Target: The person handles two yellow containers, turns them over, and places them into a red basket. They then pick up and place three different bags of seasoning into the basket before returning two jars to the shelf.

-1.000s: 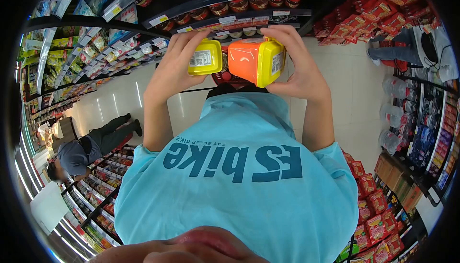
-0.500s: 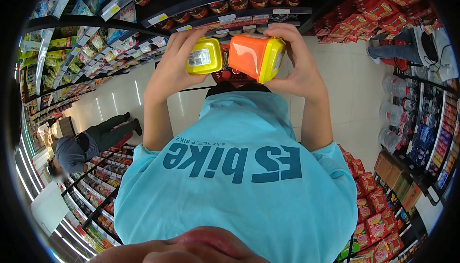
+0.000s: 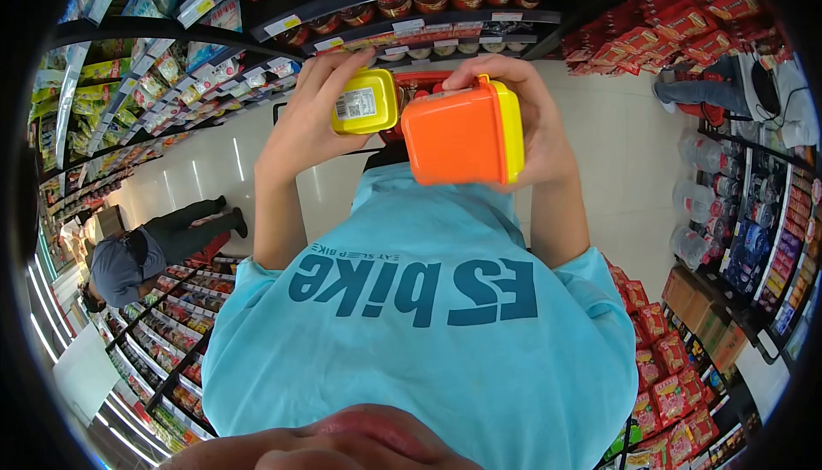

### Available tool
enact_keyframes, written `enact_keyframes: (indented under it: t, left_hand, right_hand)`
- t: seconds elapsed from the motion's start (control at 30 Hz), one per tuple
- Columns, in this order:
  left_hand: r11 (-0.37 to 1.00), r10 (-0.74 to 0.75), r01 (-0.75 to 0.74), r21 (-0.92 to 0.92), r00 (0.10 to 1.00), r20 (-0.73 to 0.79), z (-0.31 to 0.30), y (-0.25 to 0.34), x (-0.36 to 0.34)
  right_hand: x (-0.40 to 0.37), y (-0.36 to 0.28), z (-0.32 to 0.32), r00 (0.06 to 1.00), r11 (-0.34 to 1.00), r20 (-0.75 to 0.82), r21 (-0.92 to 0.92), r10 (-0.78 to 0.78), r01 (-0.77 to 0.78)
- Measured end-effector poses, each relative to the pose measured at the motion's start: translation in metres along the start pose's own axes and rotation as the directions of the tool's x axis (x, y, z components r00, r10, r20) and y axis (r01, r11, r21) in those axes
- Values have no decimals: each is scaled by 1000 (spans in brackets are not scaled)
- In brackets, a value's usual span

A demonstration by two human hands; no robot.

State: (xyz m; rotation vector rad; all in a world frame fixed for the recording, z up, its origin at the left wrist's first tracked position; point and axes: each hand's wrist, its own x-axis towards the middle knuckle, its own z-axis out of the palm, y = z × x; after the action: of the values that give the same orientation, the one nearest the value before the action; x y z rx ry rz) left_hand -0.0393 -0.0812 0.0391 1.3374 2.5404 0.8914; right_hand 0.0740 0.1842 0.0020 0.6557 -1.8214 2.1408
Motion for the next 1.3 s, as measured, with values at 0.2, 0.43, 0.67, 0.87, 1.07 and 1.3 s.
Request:
enact_keyframes:
  t: [0.2, 0.43, 0.67, 0.87, 1.07, 1.3]
  left_hand:
    - [999, -3, 3, -33, 1000, 0, -10, -12, -8]
    - [999, 30, -31, -44, 999, -24, -30, -28, -17]
    - [1000, 10, -11, -17, 999, -38, -47, -45, -22]
    - [989, -150, 148, -28, 982, -115, -39, -69, -28]
    - [958, -282, 269, -99, 946, -158, -16, -89, -32]
    - [876, -446, 422, -234, 893, -60, 32, -119, -37]
  right_hand:
    - [13, 9, 37, 990, 840, -125, 542, 62, 16]
    - [34, 16, 56, 989, 572, -56, 820, 134, -31]
    - [41, 32, 61, 995, 856, -62, 516, 74, -32]
    - [28, 60, 53, 964, 929, -216, 363, 157, -70]
    - [-9, 93, 35, 836, 787, -250, 541, 488, -298]
    - [-50, 163, 22, 581, 676, -391, 601, 714, -426]
